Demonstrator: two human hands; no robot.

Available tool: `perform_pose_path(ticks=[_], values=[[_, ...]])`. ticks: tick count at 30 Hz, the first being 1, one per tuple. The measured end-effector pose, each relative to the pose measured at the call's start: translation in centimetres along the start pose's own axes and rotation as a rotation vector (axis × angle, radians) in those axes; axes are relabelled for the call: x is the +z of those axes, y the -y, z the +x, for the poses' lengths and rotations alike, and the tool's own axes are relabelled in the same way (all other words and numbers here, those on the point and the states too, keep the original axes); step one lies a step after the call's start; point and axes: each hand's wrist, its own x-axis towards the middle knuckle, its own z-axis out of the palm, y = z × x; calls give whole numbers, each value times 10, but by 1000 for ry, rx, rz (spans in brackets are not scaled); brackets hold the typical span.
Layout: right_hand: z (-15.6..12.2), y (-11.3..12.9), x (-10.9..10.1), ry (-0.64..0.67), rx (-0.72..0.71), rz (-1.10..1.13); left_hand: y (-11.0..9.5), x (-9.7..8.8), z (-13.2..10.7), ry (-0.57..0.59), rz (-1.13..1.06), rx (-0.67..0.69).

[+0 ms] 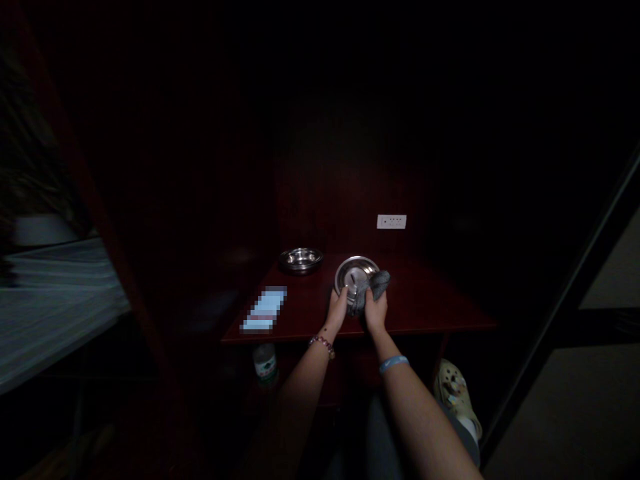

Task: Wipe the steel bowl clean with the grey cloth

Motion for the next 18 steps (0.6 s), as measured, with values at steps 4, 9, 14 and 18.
perform_pose_path(ticks=[4, 9, 14, 18], values=[[1, -3, 0, -26, -5, -3, -6, 1, -4, 49, -25, 20], [2, -6, 0, -61, -17, -8, -6, 3, -6, 129, -32, 69], [2, -4, -1, -72, -9, -10, 0, 3, -3, 181, -13, 94], [2, -3, 0, -78, -34, -5, 5, 2, -1, 173, -6, 100]])
